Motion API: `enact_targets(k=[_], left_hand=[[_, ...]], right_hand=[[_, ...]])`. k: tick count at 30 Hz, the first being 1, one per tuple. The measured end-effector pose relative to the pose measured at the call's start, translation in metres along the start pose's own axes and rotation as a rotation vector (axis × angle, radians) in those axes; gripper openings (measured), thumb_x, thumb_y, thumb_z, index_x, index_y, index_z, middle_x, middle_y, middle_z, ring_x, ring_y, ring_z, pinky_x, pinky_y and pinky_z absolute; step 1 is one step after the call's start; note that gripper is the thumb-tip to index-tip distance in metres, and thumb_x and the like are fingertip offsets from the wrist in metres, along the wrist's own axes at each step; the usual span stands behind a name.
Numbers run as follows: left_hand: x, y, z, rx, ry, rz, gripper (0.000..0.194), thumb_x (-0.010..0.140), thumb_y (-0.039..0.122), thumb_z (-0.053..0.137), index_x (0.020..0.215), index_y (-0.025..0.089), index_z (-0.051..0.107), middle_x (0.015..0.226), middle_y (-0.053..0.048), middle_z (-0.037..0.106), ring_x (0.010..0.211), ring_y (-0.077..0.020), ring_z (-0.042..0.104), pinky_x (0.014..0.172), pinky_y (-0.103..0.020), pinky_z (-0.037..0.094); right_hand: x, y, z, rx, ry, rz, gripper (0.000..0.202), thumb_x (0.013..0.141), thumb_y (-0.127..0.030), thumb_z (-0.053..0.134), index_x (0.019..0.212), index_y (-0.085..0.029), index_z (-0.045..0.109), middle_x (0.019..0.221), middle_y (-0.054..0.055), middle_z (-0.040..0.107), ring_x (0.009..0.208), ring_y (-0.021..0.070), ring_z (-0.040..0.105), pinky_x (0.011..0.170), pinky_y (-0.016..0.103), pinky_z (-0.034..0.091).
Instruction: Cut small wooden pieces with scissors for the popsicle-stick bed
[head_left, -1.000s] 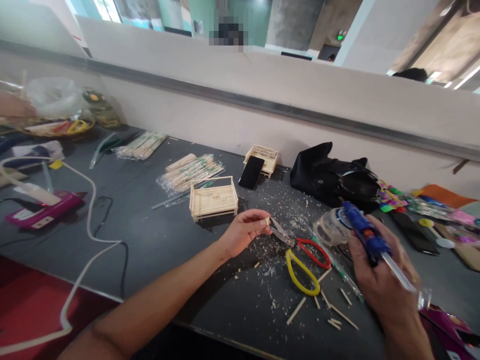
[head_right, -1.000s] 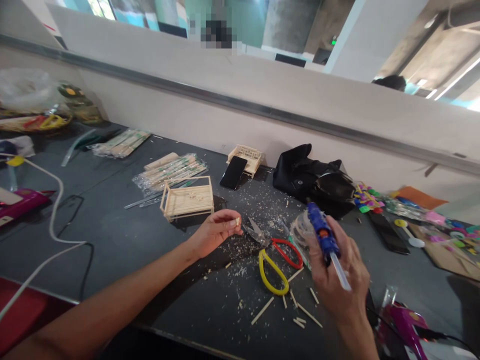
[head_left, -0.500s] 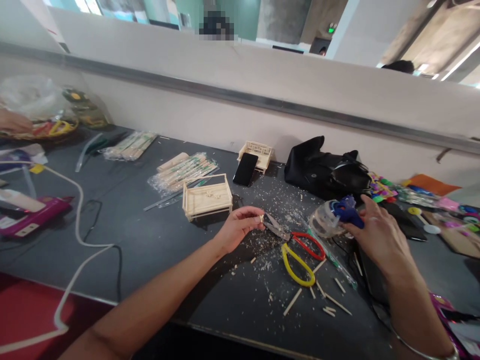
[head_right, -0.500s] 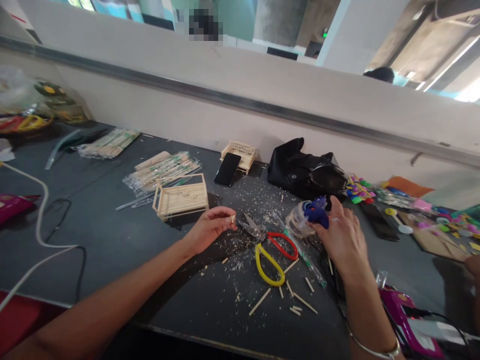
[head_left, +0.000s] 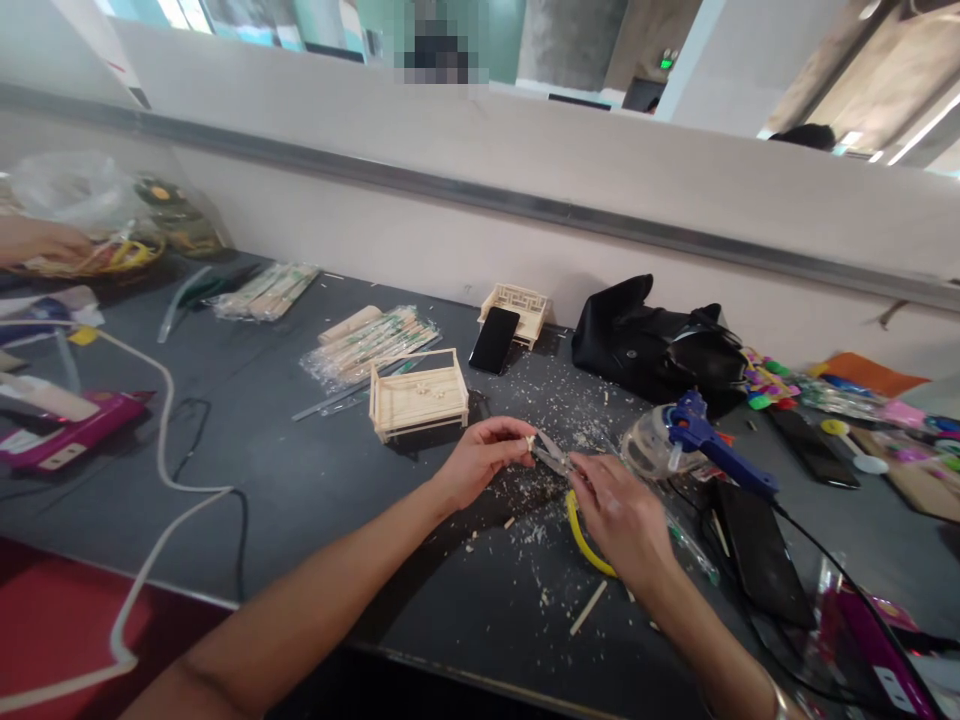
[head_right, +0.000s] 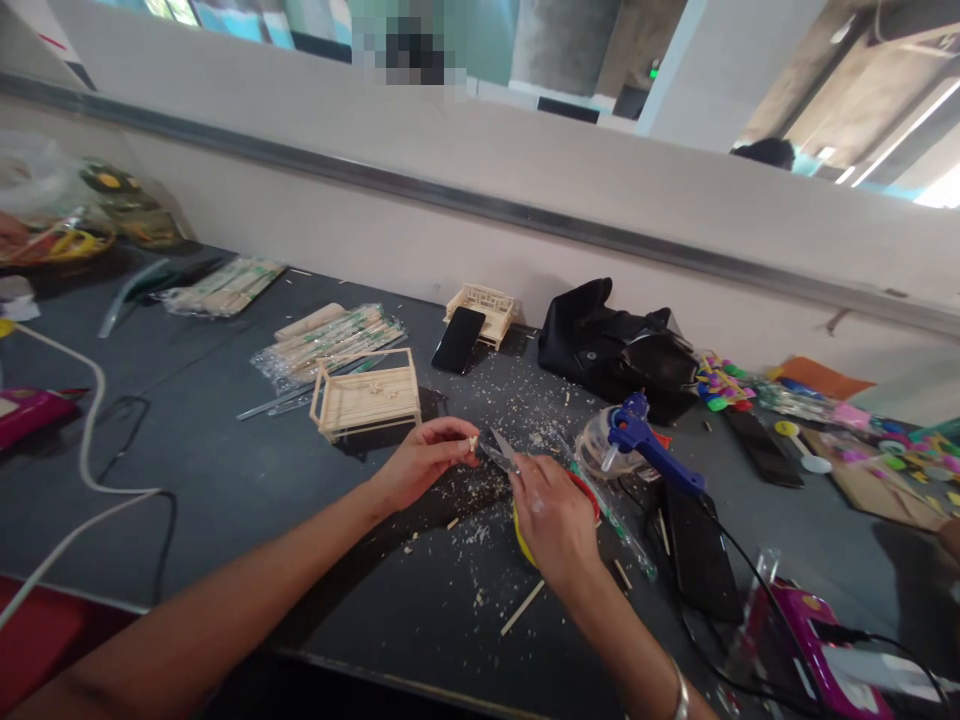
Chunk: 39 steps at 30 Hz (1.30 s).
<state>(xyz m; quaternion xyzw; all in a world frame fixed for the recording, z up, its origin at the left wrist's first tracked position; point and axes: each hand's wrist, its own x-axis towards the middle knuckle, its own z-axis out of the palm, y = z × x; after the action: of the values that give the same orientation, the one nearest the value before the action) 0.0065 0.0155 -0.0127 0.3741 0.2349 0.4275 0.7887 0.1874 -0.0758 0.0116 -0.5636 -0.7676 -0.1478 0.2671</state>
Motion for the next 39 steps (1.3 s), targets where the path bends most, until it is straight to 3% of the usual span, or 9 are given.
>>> enact_targets(k=[4,10,19,26,39], left_hand=[[0.000,0.000,0.001,0.010,-0.008,-0.004,0.028,0.057,0.027,0.090,0.078,0.016,0.075,0.070,0.000,0.071,0.061,-0.0113,0.064,0.066,-0.026,0.050],[0.000,-0.003,-0.001,0.028,-0.017,-0.019,0.028,0.058,0.027,0.089,0.079,0.016,0.075,0.071,0.000,0.070,0.062,-0.0118,0.063,0.068,-0.027,0.050],[-0.003,-0.001,0.003,0.051,-0.020,-0.024,0.029,0.057,0.029,0.090,0.079,0.016,0.075,0.070,0.000,0.070,0.062,-0.0119,0.063,0.066,-0.026,0.051],[-0.004,-0.001,0.008,0.088,-0.036,0.025,0.028,0.059,0.032,0.089,0.078,0.016,0.075,0.074,-0.002,0.071,0.065,-0.0121,0.061,0.069,-0.027,0.052],[-0.007,-0.007,0.009,0.125,-0.075,-0.015,0.029,0.061,0.032,0.088,0.080,0.016,0.074,0.073,-0.001,0.072,0.067,-0.0136,0.065,0.076,-0.032,0.055]], right_hand=[[0.002,0.016,0.026,-0.020,-0.156,0.155,0.025,0.096,-0.030,0.047,0.093,-0.022,0.071,0.081,0.005,0.071,0.075,0.0196,0.068,0.063,0.028,0.049],[0.005,0.025,0.034,0.093,-0.284,0.326,0.025,0.092,-0.035,0.051,0.076,-0.025,0.068,0.073,0.002,0.068,0.070,0.0180,0.065,0.063,0.027,0.045],[0.009,0.020,0.041,0.200,-0.183,0.381,0.031,0.091,-0.036,0.047,0.070,-0.024,0.066,0.070,0.002,0.066,0.065,0.0164,0.062,0.061,0.026,0.044],[0.014,-0.007,0.020,0.677,0.012,0.492,0.025,0.087,-0.042,0.058,0.077,-0.022,0.071,0.072,0.002,0.070,0.064,0.0165,0.062,0.060,0.026,0.049],[0.014,-0.015,0.018,0.697,0.008,0.494,0.024,0.086,-0.040,0.058,0.074,-0.023,0.069,0.070,0.001,0.071,0.064,0.0166,0.065,0.061,0.027,0.051]])
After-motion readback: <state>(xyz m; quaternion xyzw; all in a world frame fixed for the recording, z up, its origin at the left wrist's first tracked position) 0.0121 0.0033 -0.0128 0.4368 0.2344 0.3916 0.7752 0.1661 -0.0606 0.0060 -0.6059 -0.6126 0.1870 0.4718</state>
